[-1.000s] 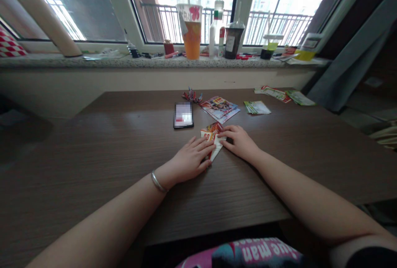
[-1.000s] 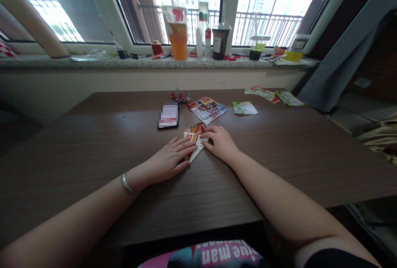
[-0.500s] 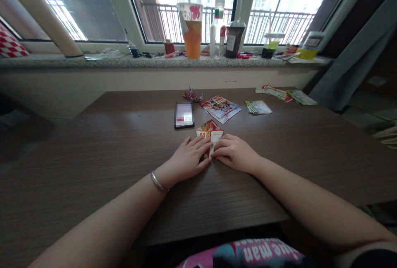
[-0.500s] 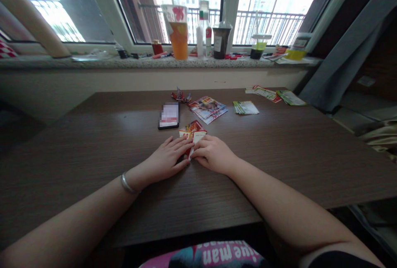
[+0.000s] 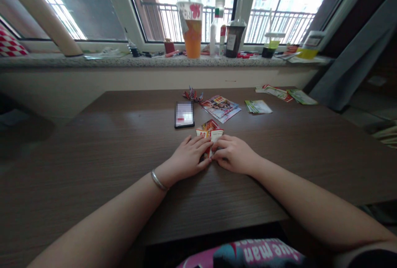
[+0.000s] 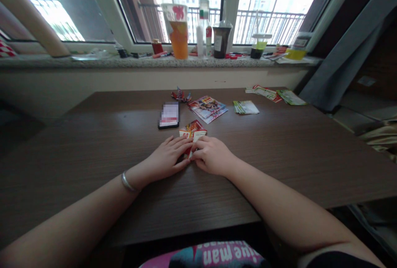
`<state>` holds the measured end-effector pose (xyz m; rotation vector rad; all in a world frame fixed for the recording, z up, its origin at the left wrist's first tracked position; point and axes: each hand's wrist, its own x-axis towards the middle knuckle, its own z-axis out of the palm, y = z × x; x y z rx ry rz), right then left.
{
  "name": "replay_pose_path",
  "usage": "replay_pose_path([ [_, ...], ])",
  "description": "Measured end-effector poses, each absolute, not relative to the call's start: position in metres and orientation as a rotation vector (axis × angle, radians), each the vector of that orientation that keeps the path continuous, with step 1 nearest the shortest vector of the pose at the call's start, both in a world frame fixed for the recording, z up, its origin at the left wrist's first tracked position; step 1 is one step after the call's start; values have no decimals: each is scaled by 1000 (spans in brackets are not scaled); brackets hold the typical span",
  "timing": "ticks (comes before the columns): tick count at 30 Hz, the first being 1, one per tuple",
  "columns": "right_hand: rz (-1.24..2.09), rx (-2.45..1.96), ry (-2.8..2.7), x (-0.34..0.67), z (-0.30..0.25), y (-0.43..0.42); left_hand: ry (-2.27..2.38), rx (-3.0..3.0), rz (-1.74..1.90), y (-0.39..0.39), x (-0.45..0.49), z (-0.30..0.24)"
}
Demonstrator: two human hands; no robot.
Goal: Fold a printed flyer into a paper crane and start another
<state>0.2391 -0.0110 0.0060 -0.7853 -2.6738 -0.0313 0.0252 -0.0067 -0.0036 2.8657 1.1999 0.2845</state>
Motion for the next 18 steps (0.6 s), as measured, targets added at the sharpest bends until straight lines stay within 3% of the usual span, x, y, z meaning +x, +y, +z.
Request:
replay_pose_path([
  [18,-174,-1232,-2650,238,14,-12,1191,2854,271,-6,25,-3],
])
